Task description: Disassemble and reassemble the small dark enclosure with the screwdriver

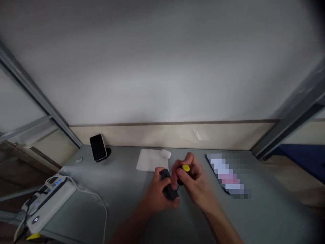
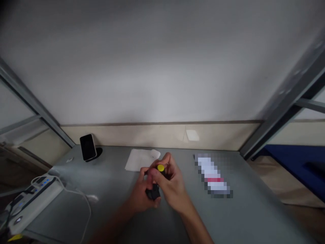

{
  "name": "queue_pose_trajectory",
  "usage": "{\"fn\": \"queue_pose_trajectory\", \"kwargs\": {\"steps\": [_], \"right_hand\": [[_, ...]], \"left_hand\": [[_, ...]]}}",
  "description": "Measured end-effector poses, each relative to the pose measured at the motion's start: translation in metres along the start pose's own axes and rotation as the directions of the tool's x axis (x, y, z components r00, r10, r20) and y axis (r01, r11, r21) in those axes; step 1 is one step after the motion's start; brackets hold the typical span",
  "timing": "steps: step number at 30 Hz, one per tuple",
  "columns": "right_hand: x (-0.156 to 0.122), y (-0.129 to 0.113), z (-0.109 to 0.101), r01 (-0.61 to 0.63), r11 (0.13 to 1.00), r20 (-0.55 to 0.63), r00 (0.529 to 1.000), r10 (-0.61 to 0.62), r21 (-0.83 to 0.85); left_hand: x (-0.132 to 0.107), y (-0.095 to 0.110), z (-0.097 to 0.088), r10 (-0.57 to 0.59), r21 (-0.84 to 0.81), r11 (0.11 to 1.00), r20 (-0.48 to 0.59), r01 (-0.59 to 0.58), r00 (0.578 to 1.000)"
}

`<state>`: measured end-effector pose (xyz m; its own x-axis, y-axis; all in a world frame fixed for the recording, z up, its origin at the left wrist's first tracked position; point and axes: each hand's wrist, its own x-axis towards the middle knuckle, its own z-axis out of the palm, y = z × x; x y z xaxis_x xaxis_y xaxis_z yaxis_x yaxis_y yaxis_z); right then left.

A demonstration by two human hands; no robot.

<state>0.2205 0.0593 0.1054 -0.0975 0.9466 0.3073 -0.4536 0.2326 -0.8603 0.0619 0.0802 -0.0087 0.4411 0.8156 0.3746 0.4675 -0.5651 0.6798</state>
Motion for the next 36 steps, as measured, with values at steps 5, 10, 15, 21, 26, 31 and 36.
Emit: {"fn": "queue_pose_trajectory", "kwargs": {"steps": [5,10,15,21,26,31,36], "right_hand": [[0.002,0.009,0.002,0.041,0.998,-0.08,0.996,-0.045,-0.052],[0.008,0.013,-0.007,0.049,0.996,-0.17,0.984,-0.061,-0.07],[0.026,0.029,-0.043,0.009,1.0,-0.457,0.889,-0.015,-0.015],[0.037,0.066,-0.092,-0.132,0.988,-0.634,0.758,0.155,0.084],[0.035,0.086,-0.09,-0.147,0.987,-0.608,0.778,0.156,0.066],[0.032,0.092,-0.086,-0.134,0.991,-0.587,0.801,0.121,0.021],[0.031,0.092,-0.088,-0.128,0.992,-0.59,0.801,0.104,0.001]], "left_hand": [[-0.002,-0.003,0.0,0.043,-0.095,0.994,-0.029,-0.046,0.999],[-0.003,-0.005,0.001,0.038,-0.089,0.995,-0.054,-0.043,0.998],[-0.002,-0.002,-0.001,0.016,-0.095,0.995,-0.059,-0.021,0.998],[-0.001,-0.001,-0.005,-0.053,-0.143,0.989,-0.1,0.038,0.994],[0.001,-0.005,-0.007,-0.109,-0.198,0.976,-0.092,0.089,0.99],[0.001,-0.006,-0.005,-0.125,-0.111,0.987,-0.064,0.117,0.99],[0.0,-0.002,-0.005,-0.123,-0.068,0.99,0.031,0.125,0.992]]}}
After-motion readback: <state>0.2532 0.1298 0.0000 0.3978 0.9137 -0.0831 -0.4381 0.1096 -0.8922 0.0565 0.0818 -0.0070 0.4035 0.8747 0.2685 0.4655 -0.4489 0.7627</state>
